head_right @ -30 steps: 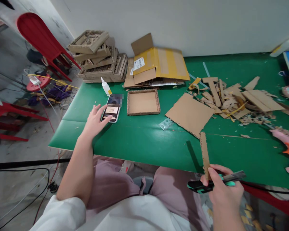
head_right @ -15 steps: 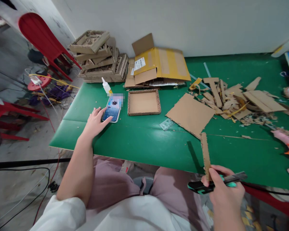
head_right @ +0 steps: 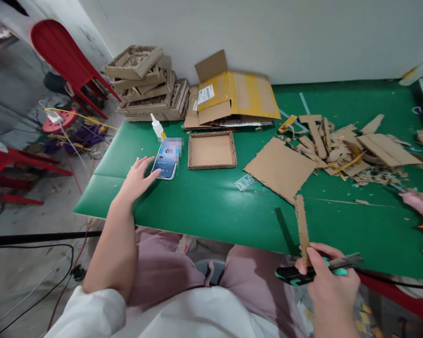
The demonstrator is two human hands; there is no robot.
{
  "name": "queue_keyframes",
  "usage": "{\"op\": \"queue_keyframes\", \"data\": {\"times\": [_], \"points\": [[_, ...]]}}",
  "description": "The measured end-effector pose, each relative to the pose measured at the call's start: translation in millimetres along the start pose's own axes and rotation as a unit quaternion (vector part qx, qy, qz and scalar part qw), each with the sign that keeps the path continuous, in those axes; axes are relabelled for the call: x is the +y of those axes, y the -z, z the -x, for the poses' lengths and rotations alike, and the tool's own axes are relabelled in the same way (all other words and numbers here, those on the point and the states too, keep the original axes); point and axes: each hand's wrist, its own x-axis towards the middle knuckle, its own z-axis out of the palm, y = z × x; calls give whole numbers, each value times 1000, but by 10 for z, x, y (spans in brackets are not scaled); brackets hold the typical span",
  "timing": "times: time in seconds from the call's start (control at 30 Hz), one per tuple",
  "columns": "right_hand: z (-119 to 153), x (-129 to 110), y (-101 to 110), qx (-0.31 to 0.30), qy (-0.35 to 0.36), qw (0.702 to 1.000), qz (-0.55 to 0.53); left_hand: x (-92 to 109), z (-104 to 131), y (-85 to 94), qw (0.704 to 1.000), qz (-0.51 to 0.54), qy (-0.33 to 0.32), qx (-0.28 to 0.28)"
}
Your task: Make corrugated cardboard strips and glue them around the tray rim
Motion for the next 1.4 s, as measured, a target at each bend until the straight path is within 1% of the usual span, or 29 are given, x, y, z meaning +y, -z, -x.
{"op": "queue_keyframes", "data": {"times": [0.17, 0.3, 0.37, 0.47, 0.57, 0.7, 0.97, 1.2, 1.4], "points": [[1, 10, 13, -6, 2, 1000, 8, 50, 8, -39, 1000, -19, 2, -16], [4, 23, 41, -18, 9, 1000, 12, 98, 13, -29, 999, 1, -18, -32], [4, 30, 50, -19, 8, 1000, 13, 86, 11, -8, 999, 25, -24, -24], [4, 33, 48, -16, 2, 1000, 11, 33, 1, 28, 999, 47, -15, -1], [7, 26, 36, -11, 4, 1000, 10, -15, -9, 52, 999, 41, 2, 1], [13, 5, 27, -8, 5, 1000, 7, -27, -31, 54, 999, 38, 4, -4], [6, -5, 1, 2, 1, 1000, -1, 71, -134, 49, 999, 24, -20, -32], [-1, 16, 21, 5, 5, 1000, 5, 91, -163, 2, 999, -17, 3, -29], [18, -39, -19, 13, -3, 1000, 14, 118, -153, -27, 999, -2, -11, -43]]}}
